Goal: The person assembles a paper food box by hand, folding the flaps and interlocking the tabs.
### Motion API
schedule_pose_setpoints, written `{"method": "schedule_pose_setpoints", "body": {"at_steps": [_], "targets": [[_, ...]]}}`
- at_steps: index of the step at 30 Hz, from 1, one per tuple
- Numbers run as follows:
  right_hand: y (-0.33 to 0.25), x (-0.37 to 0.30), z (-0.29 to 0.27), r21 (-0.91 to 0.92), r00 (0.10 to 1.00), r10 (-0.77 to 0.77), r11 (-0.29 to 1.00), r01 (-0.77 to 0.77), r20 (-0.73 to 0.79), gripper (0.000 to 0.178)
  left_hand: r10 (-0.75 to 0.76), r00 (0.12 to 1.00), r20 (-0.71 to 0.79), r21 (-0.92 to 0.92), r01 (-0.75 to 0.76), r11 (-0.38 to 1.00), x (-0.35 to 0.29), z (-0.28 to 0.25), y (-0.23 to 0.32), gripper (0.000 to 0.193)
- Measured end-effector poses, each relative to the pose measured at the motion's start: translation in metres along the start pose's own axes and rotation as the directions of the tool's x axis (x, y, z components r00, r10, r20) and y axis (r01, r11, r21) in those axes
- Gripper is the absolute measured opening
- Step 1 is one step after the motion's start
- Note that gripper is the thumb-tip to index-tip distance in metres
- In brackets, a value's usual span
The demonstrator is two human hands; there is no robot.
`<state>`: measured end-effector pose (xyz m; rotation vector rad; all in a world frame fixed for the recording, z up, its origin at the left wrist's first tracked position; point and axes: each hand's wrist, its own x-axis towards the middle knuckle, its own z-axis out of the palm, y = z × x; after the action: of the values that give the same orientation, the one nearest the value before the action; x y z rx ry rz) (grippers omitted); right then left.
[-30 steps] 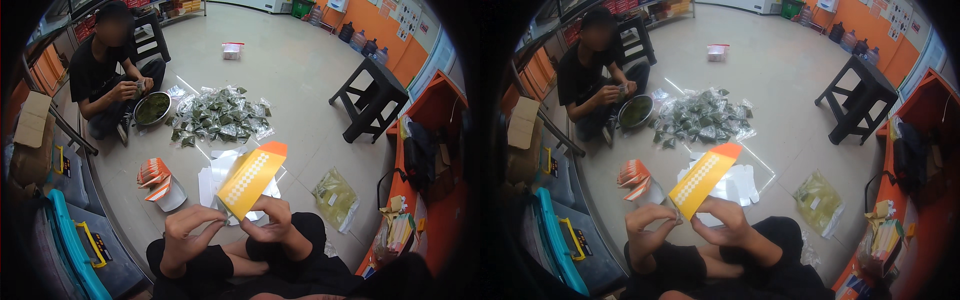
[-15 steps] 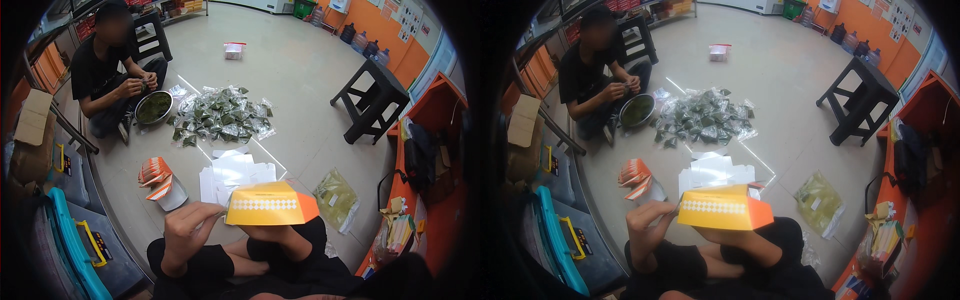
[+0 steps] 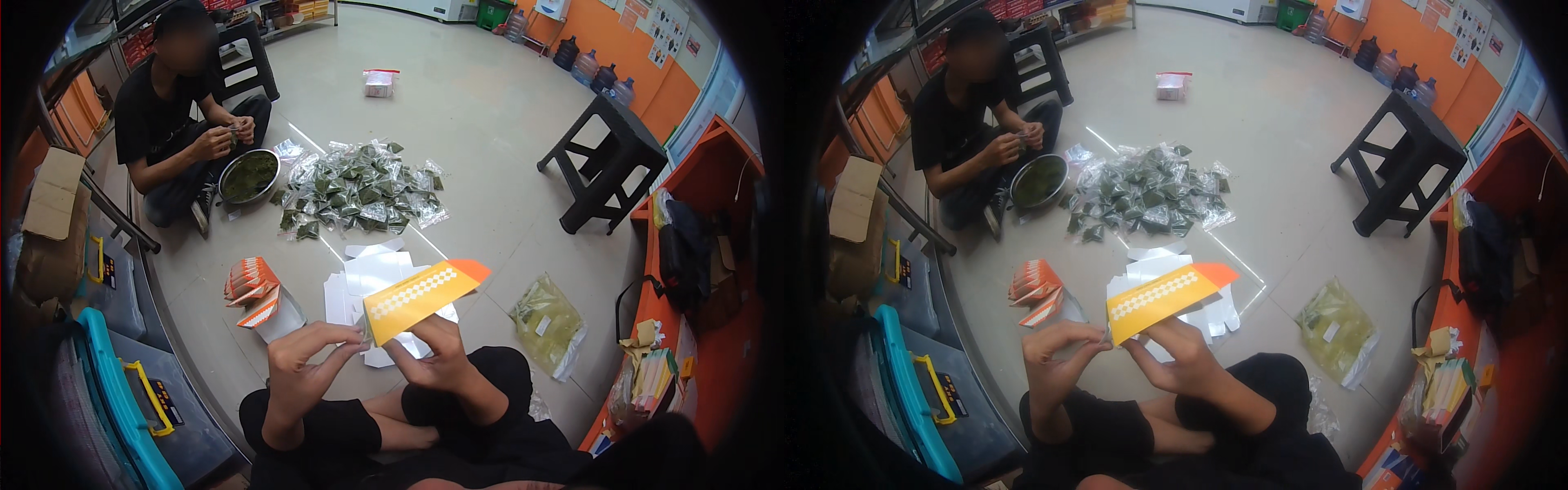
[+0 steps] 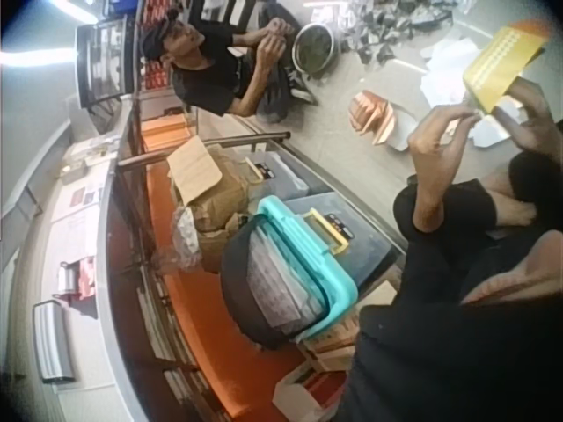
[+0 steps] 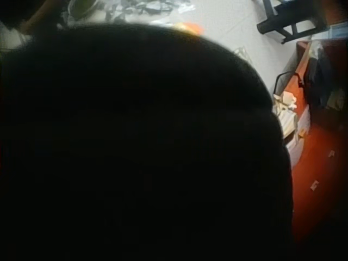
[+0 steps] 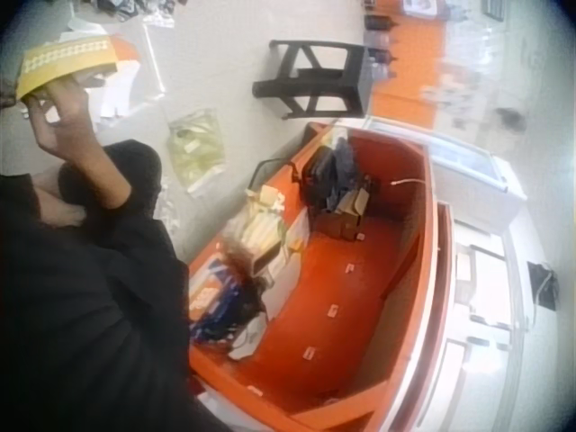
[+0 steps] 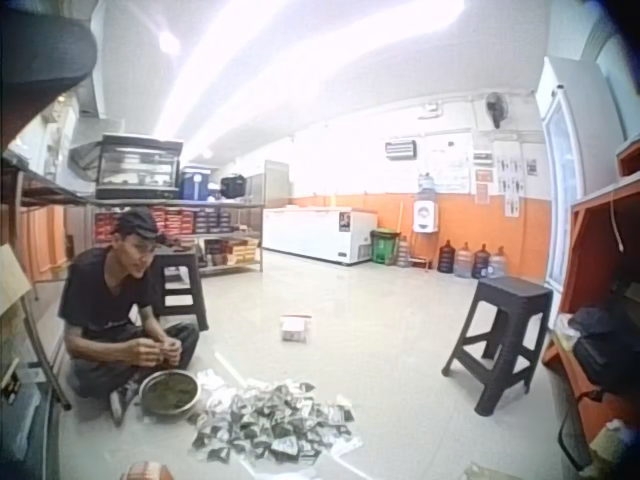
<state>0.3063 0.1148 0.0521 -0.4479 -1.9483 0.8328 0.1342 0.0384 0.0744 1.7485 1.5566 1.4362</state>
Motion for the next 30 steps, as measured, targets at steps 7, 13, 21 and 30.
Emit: {"method": "schedule_pose_setpoints", "body": {"at_steps": [7,13,21,30], "targets": [[0.004,0.000,0.002,0.065,0.999,-0.003,0.998,0.000,0.049,0.033,0.039,0.997,0.060,-0.063,-0.035,0.997,0.003,-0.002,-0.001,0.012],[0.000,-0.001,0.013,0.257,0.980,0.146,0.960,-0.108,-0.134,0.033,0.095,0.995,0.044,-0.076,-0.091,0.993,0.006,0.010,-0.008,0.015],[0.016,0.013,-0.011,-0.086,0.984,-0.039,0.995,0.055,0.172,0.023,-0.122,0.992,0.034,-0.544,0.121,0.831,0.012,0.026,-0.066,0.056],[0.036,0.006,-0.006,-0.350,0.898,-0.009,0.919,0.180,0.439,0.020,-0.336,0.818,0.467,-0.599,0.571,0.561,0.006,-0.028,-0.129,0.097]]}}
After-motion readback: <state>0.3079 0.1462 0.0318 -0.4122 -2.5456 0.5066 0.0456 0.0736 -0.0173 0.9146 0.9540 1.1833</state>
